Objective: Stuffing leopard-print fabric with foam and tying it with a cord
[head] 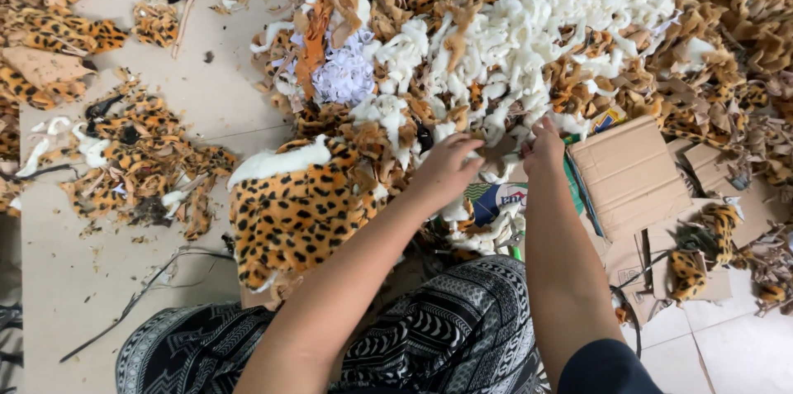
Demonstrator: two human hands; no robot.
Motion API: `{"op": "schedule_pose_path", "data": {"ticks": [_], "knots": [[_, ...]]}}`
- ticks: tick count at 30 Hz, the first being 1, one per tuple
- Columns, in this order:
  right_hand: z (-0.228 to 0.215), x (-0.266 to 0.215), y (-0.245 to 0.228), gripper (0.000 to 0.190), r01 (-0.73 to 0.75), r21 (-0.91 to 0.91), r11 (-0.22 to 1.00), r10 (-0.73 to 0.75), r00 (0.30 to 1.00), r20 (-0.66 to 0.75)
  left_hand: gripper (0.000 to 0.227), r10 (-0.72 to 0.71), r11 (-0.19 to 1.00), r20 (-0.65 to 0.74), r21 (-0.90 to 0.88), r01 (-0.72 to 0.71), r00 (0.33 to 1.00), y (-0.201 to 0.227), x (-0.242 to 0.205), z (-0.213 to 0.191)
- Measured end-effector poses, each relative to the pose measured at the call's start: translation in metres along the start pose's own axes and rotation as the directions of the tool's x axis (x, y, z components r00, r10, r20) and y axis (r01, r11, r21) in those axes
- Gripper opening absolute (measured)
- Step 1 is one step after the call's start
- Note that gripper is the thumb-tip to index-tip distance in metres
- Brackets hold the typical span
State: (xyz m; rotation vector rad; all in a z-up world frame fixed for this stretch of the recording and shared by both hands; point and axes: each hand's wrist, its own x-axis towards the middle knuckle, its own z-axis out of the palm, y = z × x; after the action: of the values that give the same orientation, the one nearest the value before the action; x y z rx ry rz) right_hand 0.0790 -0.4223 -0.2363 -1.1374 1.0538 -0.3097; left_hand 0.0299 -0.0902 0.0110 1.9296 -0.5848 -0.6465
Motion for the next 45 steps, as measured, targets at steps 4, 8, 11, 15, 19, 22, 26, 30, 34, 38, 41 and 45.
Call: {"op": "schedule_pose_path", "data": {"ticks": [4, 8, 11, 15, 19, 22, 26, 30, 34, 38, 41, 45], "knots": [[-0.005, 0.029, 0.020, 0.049, 0.056, 0.125, 0.991, -0.049, 0.997, -0.060, 0.040, 0.086, 0.985, -0.001, -0.152, -0.086, 0.996, -0.014, 0.061, 0.046], [-0.023, -0.006, 0.008, 0.040, 0.041, 0.277, 0.960, -0.038, 0.999, -0.016, 0.042, -0.022, 0.980, -0.039, -0.198, 0.014, 0.999, -0.049, 0.119, 0.091], [-0.033, -0.072, -0.023, 0.038, -0.002, 0.316, 0.949, -0.057, 0.983, 0.177, 0.042, -0.142, 0.971, -0.063, -0.203, 0.127, 0.988, -0.075, 0.149, 0.112], [-0.047, -0.116, -0.035, 0.035, -0.103, 0.361, 0.927, -0.107, 0.850, 0.517, 0.054, -0.390, 0.763, 0.069, -0.534, 0.364, 0.918, -0.040, 0.123, 0.092], [-0.057, -0.135, -0.044, 0.033, -0.151, 0.292, 0.945, -0.060, 0.794, 0.604, 0.110, -0.301, 0.589, 0.111, -0.760, 0.276, 0.947, -0.004, 0.101, 0.063], [-0.058, -0.145, -0.054, 0.034, -0.051, 0.120, 0.991, -0.030, 0.802, 0.597, 0.066, -0.237, 0.598, 0.002, -0.788, 0.148, 0.971, -0.037, 0.112, 0.075], [-0.035, -0.207, -0.089, 0.040, 0.253, -0.176, 0.951, -0.092, 0.778, 0.621, 0.075, -0.266, 0.798, 0.020, -0.557, 0.232, 0.964, -0.039, 0.100, 0.054], [-0.040, -0.192, -0.073, 0.036, 0.484, -0.282, 0.828, -0.252, 0.772, 0.584, 0.031, -0.124, 0.983, -0.113, -0.153, 0.106, 0.986, -0.049, 0.094, 0.034], [-0.013, -0.260, -0.111, 0.045, 0.657, -0.132, 0.742, -0.426, 0.614, 0.665, 0.034, -0.054, 0.999, 0.002, 0.005, 0.054, 0.999, 0.019, 0.028, -0.009], [0.002, -0.273, -0.101, 0.029, 0.700, -0.184, 0.690, -0.310, 0.515, 0.799, 0.036, 0.118, 0.993, -0.174, 0.023, -0.115, 0.978, 0.022, -0.003, -0.030], [0.008, -0.298, -0.098, 0.015, 0.559, -0.188, 0.808, -0.202, 0.562, 0.802, 0.030, 0.172, 0.962, -0.389, -0.133, -0.240, 0.905, 0.011, -0.025, -0.054], [0.040, -0.396, -0.136, 0.023, 0.412, -0.380, 0.828, -0.024, 0.702, 0.711, 0.019, 0.188, 0.935, -0.413, -0.202, -0.291, 0.891, 0.009, -0.068, -0.075]]}}
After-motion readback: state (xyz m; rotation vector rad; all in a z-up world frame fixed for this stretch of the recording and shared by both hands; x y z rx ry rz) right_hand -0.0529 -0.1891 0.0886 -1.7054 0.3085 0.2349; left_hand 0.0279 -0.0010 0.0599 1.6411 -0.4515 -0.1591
